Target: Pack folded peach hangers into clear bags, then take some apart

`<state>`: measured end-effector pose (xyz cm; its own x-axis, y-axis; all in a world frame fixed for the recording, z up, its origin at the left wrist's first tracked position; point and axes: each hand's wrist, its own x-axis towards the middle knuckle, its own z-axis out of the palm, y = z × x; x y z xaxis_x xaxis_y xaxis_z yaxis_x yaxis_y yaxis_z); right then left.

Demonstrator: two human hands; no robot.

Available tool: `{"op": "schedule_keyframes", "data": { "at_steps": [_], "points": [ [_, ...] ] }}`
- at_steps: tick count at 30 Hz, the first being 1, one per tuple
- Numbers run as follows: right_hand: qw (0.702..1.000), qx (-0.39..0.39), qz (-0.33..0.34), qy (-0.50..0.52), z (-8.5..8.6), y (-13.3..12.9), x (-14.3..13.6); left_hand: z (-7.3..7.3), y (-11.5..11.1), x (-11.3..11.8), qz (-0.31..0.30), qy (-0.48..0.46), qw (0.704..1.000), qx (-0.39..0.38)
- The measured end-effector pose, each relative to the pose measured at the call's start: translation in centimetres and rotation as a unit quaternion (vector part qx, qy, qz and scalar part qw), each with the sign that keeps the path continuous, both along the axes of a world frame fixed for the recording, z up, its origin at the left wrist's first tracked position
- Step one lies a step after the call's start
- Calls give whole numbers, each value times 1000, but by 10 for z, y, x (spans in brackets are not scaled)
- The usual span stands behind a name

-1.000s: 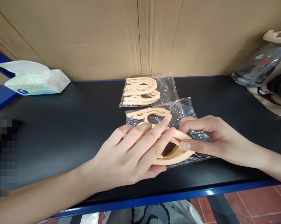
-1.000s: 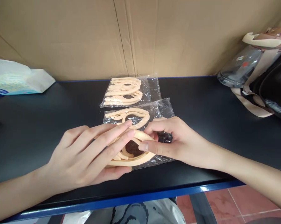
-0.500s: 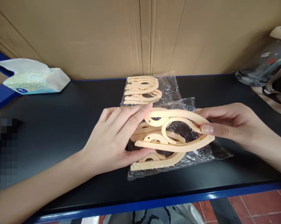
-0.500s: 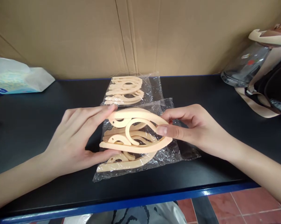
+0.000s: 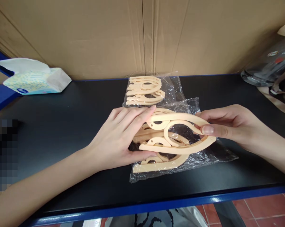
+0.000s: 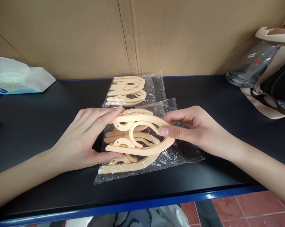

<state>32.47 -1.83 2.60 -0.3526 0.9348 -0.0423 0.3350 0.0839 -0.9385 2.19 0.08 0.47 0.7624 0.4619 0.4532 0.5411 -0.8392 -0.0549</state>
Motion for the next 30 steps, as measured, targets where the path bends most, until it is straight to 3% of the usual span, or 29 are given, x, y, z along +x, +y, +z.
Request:
{"op": "schedule_keyframes", "data": {
  "at_steps": [5, 8, 11, 14, 17, 19, 22, 26, 30],
  "points": [
    [999, 3, 41, -9, 2, -2, 0, 0, 0, 0, -8, -13, 1000, -4],
    [994, 88, 35, -51, 4, -7, 0, 0, 0, 0, -1, -35, 999, 3],
    [969, 213, 37, -120, 4, -14, -3, 0, 1, 0, 3, -53, 998, 18],
    [905, 361, 59, -217, 2, -19, -6, -2, 1, 2, -3, -66, 998, 25],
    [807, 505, 71, -300, 1, -22, -9, -3, 0, 5, -10, -75, 997, 20],
    [753, 556, 80, -343, 2, -25, -12, -4, -2, 8, -17, -78, 997, 16],
    [708, 578, 78, -398, 4, -29, -17, -6, -5, 11, -26, -85, 996, -1],
    [691, 585, 77, -418, 0, -27, -21, -9, -7, 14, -35, -98, 994, -28],
    [733, 562, 79, -375, -4, -15, -14, -11, -4, 13, -24, -61, 993, -99]
  ]
}}
